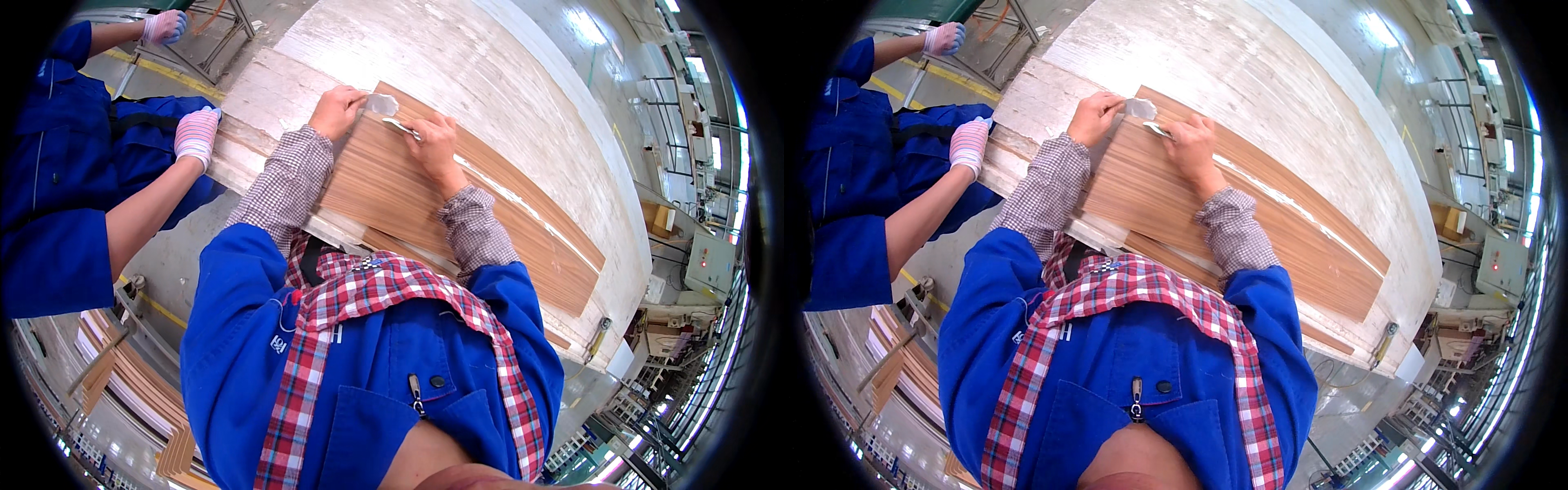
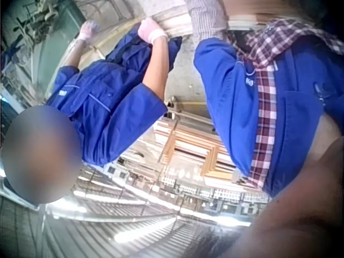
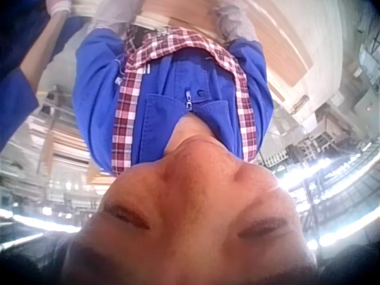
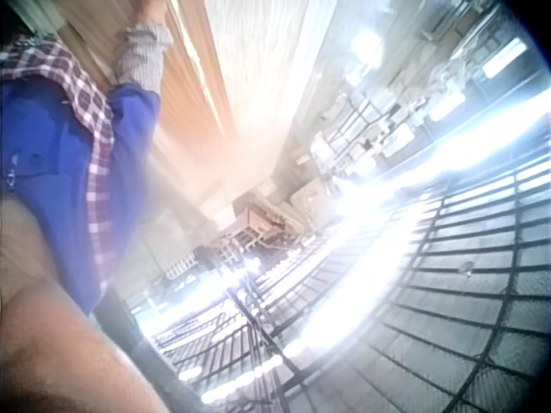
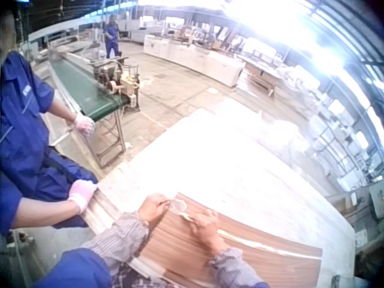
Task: The person applies glue to a wooden veneer strip and spreads it evenly using a small tool. They then place the veneer onto a larger wooden board and use a nail gun to secure it. Finally, they flip the board over and use the nail gun to attach a small wooden block to the back.
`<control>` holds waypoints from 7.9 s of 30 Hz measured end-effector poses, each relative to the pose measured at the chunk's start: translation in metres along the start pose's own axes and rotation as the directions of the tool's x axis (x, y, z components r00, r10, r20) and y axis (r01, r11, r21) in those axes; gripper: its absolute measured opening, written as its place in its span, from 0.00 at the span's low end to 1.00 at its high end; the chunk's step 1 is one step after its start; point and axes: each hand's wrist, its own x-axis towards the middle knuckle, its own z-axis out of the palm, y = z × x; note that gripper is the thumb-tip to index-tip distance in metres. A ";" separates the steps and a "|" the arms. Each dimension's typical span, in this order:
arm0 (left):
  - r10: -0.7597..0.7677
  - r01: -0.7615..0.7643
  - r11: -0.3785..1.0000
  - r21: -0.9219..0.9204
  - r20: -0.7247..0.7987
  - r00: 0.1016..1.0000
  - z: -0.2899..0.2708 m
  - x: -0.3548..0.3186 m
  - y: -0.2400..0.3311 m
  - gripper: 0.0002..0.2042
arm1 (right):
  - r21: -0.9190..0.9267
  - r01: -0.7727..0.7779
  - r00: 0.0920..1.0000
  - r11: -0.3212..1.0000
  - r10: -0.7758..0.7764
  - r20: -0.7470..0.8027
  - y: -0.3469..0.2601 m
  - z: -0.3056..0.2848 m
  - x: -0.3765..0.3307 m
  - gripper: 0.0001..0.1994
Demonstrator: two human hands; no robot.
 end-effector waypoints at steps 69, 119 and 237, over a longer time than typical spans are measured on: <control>0.124 -0.181 0.969 0.170 0.299 0.946 -0.008 0.032 0.020 0.09 | -0.039 0.050 0.995 0.998 -0.053 -0.080 0.001 -0.010 0.015 0.08; -0.483 0.490 0.871 -0.040 -0.260 0.836 -0.036 -0.057 0.028 0.13 | 0.029 -0.014 0.970 0.999 0.021 -0.241 -0.012 -0.012 0.003 0.03; 0.091 -0.810 0.347 0.473 0.842 0.531 -0.029 0.004 0.002 0.35 | 0.929 -0.164 0.159 -0.330 0.921 0.356 0.003 -0.112 -0.118 0.05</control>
